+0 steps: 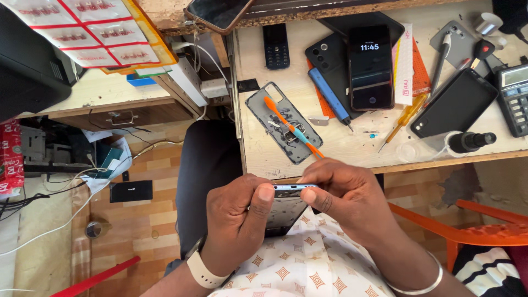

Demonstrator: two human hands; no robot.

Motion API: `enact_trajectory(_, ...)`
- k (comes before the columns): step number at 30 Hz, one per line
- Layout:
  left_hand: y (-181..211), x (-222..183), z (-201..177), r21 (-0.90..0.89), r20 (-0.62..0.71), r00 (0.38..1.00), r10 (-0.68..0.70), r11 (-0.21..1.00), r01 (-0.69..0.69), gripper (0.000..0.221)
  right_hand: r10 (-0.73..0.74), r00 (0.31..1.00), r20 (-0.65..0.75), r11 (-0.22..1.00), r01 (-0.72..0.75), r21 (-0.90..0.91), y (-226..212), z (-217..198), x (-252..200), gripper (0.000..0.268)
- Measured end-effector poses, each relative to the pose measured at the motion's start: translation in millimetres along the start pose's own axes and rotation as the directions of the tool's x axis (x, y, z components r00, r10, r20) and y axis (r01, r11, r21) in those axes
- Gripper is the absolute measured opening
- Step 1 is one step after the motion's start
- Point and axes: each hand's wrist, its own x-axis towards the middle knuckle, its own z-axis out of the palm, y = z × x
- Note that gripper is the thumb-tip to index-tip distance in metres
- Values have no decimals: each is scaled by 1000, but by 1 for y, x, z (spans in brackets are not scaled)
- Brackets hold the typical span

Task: The person disassembles a smartphone, removes the back cover, and uses a blue heat gun to apply heat to the device's edges. They then use an orange plastic pry tool to separate the screen assembly from the frame and clean the internal components with a brush.

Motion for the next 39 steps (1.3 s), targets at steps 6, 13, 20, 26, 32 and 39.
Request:
enact_trajectory(6, -1, -2, 0, -3, 27, 999, -33, 999, 33, 34, 51, 999, -5, 997, -50, 67, 14, -16, -3, 17)
enact_trajectory(13, 3, -2, 1, 1, -78, 995, 62, 998, -62, 30, 136, 990, -42, 986, -139, -94, 16, -11, -10, 26)
enact_trajectory(20, 14, 2, -2, -50, 48, 988, 145, 989, -142, 22, -41, 999, 2, 982, 41, -182, 4, 1, -22, 23)
enact_trajectory(26, 12, 2, 0, 75, 48, 997, 65, 995, -69, 22, 46, 997, 60, 997, -41, -72, 7, -3, -6, 23)
enact_trajectory(32, -2, 4, 2, -71, -92, 986, -138, 989, 132, 31, 184, 983, -19, 981, -185, -62, 19, 0, -6, 28)
enact_trajectory(39, -26, 2, 1, -522, 142, 964, -226, 810, 267, 41, 98, 993, -66, 994, -95, 43, 41, -16, 7, 23)
